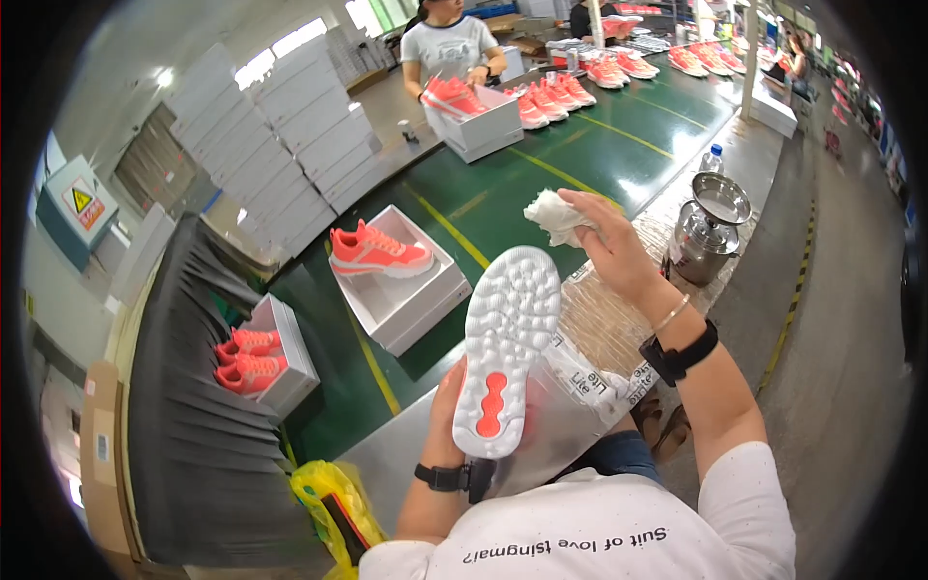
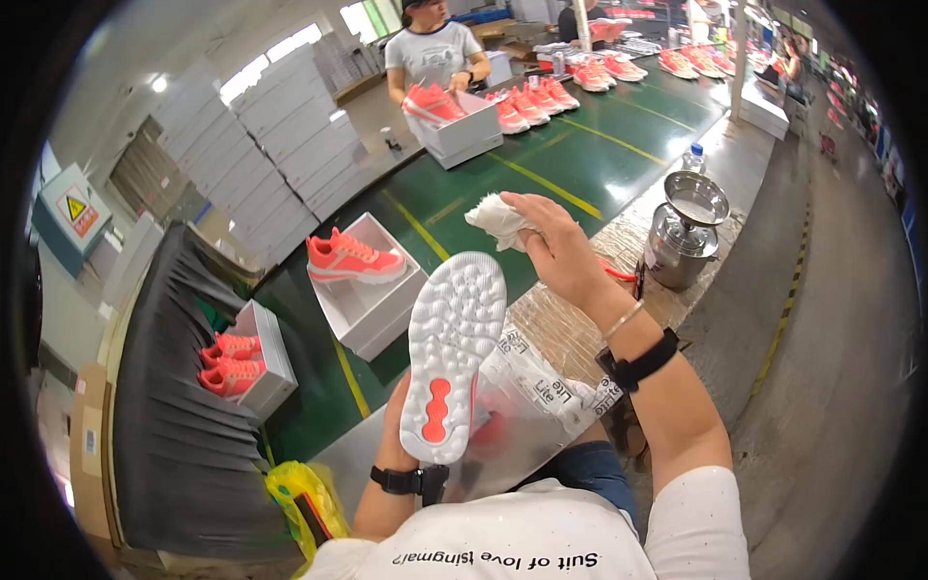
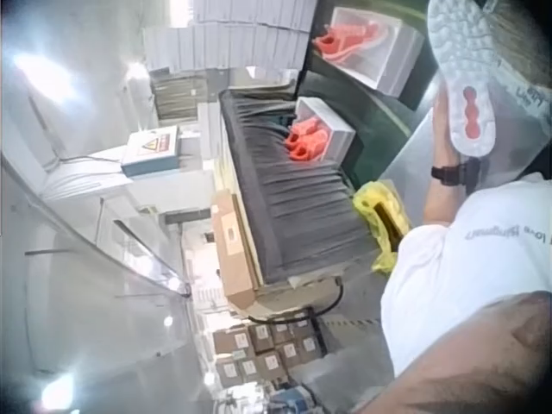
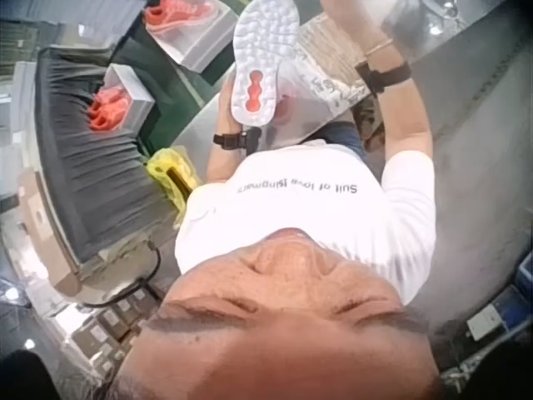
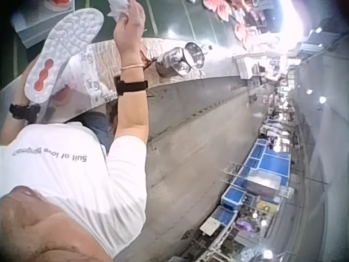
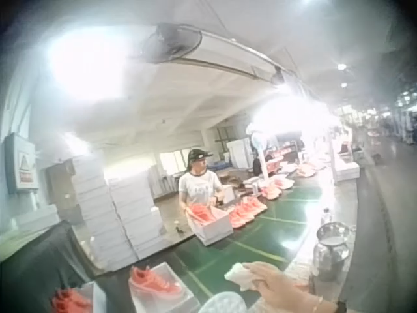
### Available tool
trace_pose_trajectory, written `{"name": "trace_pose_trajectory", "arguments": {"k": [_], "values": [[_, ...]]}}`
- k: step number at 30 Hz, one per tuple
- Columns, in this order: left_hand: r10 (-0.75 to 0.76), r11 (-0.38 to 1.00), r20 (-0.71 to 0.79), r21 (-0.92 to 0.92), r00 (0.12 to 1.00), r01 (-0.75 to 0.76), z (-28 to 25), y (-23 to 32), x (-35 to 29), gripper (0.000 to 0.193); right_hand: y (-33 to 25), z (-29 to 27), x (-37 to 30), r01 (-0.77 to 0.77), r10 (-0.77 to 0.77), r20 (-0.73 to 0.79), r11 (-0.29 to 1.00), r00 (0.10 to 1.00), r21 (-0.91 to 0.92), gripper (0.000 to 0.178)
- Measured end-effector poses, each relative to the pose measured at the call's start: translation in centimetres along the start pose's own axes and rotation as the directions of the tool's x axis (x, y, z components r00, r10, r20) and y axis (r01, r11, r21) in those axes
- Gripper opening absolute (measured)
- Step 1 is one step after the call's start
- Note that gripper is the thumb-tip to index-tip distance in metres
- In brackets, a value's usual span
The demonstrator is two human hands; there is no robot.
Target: Cleaning and inspecting shoe soles before boxing them on a factory assembly line.
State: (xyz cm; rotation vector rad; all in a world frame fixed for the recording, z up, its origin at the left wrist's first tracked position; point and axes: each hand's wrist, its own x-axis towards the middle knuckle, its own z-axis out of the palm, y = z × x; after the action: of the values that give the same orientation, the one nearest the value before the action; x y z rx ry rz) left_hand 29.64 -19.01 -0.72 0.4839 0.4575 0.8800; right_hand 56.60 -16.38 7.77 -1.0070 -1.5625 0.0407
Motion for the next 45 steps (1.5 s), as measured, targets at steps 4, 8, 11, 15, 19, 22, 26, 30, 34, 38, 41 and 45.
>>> {"name": "trace_pose_trajectory", "arguments": {"k": [4, 8, 11, 15, 19, 22, 26, 30, 34, 38, 41, 45], "values": [[-0.039, 0.997, -0.004, -0.059, 0.999, 0.039, -0.4, 0.2, 1.1, 0.038, -3.1, 1.7, -4.2, 0.094, -0.087, 0.08, 0.992, 0.993, -0.084, 0.053], [-0.059, 0.996, 0.082, -0.067, 0.995, 0.065, -0.8, 0.5, 1.7, 0.044, -9.0, 4.1, -11.4, 0.241, -0.237, 0.482, 0.969, 0.844, 0.055, 0.05], [-0.108, 0.984, 0.133, -0.13, 0.985, 0.126, 0.2, 1.1, 1.6, 0.049, -9.9, 4.2, -12.8, 0.379, -0.371, 0.618, 0.917, 0.693, 0.126, 0.044], [0.015, 0.981, 0.013, -0.194, 1.0, -0.012, -0.2, 0.8, 2.3, 0.045, -6.5, 3.0, -5.4, 0.16, -0.15, 0.246, 0.987, 0.958, -0.021, 0.038], [-0.045, 0.99, 0.067, -0.132, 0.997, 0.054, 0.0, 0.4, 3.2, 0.041, -2.7, 5.4, -1.5, 0.196, -0.191, 0.045, 0.963, 0.981, -0.187, 0.042], [-0.018, 0.962, 0.349, -0.248, 0.937, 0.111, -4.7, 2.1, 4.1, 0.037, -7.7, 9.2, -5.9, 0.343, -0.329, 0.517, 0.937, 0.79, 0.071, 0.051], [0.193, 0.977, 0.045, 0.08, 0.98, -0.196, -4.9, 6.4, 4.1, 0.046, -9.1, 7.8, -10.2, 0.461, -0.448, 0.675, 0.87, 0.587, 0.177, 0.058], [0.586, 0.761, -0.061, 0.384, 0.808, -0.523, -5.7, 15.6, 3.2, 0.028, -5.9, 6.0, -11.9, 0.254, -0.186, 0.75, 0.967, 0.634, 0.026, 0.052], [0.713, -0.39, 0.454, 0.89, 0.534, -0.237, -3.1, 23.2, 1.9, 0.047, -4.2, 5.3, -11.7, -0.079, 0.086, 0.571, 0.996, 0.817, -0.037, 0.047], [0.233, -0.948, 0.645, 0.318, 0.728, 0.022, -5.0, 26.6, 3.6, 0.062, -3.0, 5.7, -11.7, -0.155, 0.166, 0.523, 0.986, 0.836, -0.065, 0.046], [0.031, -0.991, 0.652, 0.116, 0.757, -0.06, -10.7, 26.2, 6.2, 0.061, -2.2, 6.9, -11.8, -0.174, 0.169, 0.529, 0.984, 0.832, -0.04, 0.046], [-0.036, -0.966, 0.617, 0.179, 0.786, -0.186, -8.3, 25.1, 8.3, 0.051, -1.6, 6.7, -11.8, -0.256, 0.252, 0.532, 0.964, 0.809, -0.068, 0.045]]}}
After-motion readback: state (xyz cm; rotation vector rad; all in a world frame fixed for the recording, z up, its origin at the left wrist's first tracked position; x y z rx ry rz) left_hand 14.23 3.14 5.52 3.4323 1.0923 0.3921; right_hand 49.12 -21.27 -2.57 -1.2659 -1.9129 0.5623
